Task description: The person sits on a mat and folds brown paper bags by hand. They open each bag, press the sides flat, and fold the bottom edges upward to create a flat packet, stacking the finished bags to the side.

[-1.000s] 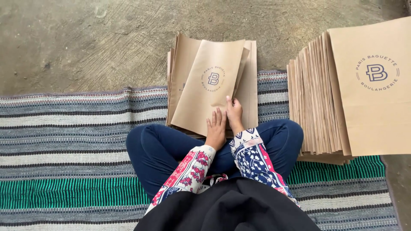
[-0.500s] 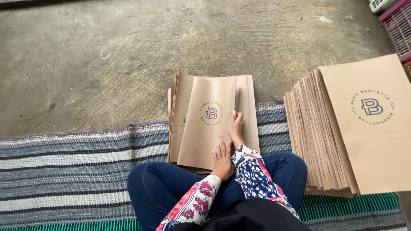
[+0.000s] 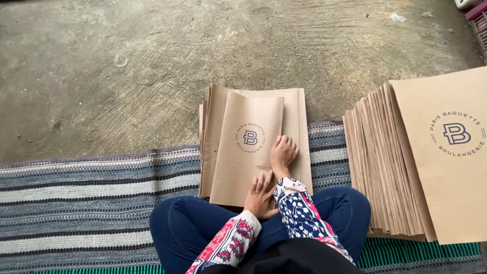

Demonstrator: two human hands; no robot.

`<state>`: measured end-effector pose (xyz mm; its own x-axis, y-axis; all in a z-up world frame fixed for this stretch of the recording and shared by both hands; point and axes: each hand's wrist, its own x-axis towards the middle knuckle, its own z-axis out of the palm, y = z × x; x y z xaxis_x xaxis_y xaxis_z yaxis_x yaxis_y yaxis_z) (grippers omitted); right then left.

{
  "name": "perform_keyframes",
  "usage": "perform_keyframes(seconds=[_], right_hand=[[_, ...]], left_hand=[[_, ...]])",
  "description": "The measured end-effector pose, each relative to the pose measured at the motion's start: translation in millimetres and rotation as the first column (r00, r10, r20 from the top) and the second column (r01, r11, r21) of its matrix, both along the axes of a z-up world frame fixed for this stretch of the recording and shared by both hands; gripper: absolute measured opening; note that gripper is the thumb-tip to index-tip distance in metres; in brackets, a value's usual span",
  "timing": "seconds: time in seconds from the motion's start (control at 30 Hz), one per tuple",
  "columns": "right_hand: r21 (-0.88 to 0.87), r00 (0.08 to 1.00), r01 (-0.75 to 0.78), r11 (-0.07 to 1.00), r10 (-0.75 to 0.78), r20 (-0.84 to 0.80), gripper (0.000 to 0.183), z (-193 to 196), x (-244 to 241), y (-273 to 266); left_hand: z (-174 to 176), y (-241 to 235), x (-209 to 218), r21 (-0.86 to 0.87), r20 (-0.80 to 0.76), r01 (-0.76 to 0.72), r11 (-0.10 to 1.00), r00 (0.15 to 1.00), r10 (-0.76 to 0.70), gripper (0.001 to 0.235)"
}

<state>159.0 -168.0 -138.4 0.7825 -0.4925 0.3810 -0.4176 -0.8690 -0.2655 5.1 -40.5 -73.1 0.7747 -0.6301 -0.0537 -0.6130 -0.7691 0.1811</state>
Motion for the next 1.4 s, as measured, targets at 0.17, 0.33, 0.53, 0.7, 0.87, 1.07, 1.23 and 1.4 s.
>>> perform_keyframes(seconds=[0.17, 0.33, 0.53, 0.7, 0.87, 1.07, 1.23, 1.4], right_hand=[[0.004, 0.992, -0.123, 0.992, 0.123, -0.041, 0.029, 35, -3, 2], [0.086, 0.923, -0.372, 0.924, 0.378, -0.067, 0.067, 26, 9, -4], [0.17, 0.794, -0.502, 0.848, 0.529, -0.3, 0.081, 55, 29, -4], [0.187, 0.768, -0.52, 0.833, 0.552, -0.325, 0.082, 30, 45, -13], [0.156, 0.828, -0.448, 0.88, 0.475, -0.298, 0.073, 30, 65, -4], [0.199, 0.799, -0.353, 0.914, 0.406, -0.443, 0.07, 50, 113, -4], [0.163, 0.804, -0.373, 0.913, 0.406, -0.435, 0.066, 28, 151, -17], [0.175, 0.805, -0.423, 0.889, 0.458, -0.378, 0.067, 47, 137, -11]], left_hand=[[-3, 2, 10, -0.092, -0.044, 0.031, 0.995, 0.998, -0.035, 0.094], [-46, 3, 19, -0.174, 0.013, 0.017, 0.985, 1.0, -0.015, 0.058], [-27, 9, 26, -0.217, 0.163, -0.043, 0.975, 0.983, 0.08, 0.067], [-13, 13, 32, -0.264, 0.073, -0.036, 0.964, 0.996, 0.057, 0.064], [-21, 12, 30, -0.167, 0.141, -0.042, 0.985, 0.988, 0.066, 0.063], [-12, 9, 31, -0.084, 0.133, -0.053, 0.995, 0.989, 0.064, 0.065], [-11, 11, 38, -0.079, 0.266, -0.067, 0.995, 0.96, 0.086, 0.066], [-17, 9, 37, -0.085, 0.215, -0.063, 0.994, 0.973, 0.08, 0.067]])
